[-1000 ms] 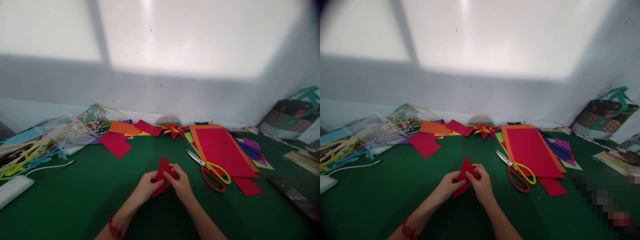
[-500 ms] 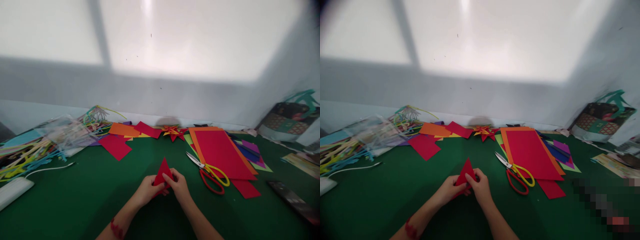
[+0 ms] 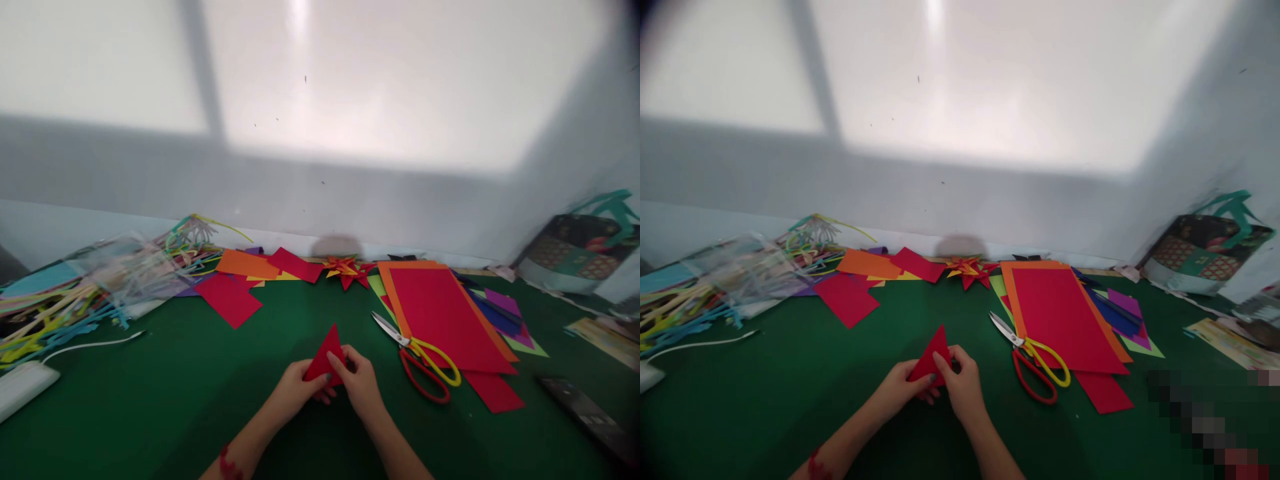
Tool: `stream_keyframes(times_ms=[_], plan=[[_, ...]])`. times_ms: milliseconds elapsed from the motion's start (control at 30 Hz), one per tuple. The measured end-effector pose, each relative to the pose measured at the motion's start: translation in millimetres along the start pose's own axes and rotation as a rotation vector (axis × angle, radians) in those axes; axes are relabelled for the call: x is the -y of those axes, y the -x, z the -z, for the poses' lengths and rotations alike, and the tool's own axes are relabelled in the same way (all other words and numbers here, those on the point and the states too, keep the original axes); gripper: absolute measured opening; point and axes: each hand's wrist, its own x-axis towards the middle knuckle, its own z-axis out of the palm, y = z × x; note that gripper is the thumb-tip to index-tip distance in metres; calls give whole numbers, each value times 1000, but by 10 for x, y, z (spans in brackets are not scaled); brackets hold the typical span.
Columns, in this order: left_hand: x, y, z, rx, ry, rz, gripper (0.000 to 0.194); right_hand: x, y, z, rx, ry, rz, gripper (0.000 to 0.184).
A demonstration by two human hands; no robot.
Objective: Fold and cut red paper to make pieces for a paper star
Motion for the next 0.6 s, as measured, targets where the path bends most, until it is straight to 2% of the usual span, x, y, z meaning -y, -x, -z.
stream_keyframes(times_ms=[267, 400, 600], plan=[[39, -19, 34, -12, -53, -93, 26, -76, -34, -18, 12, -51, -62, 25], [30, -24, 27, -16, -37, -89, 26, -72, -52, 4, 47, -23, -31, 25], [-43, -1, 22, 30, -40, -65, 31, -55, -41, 16, 19, -4, -37, 27]])
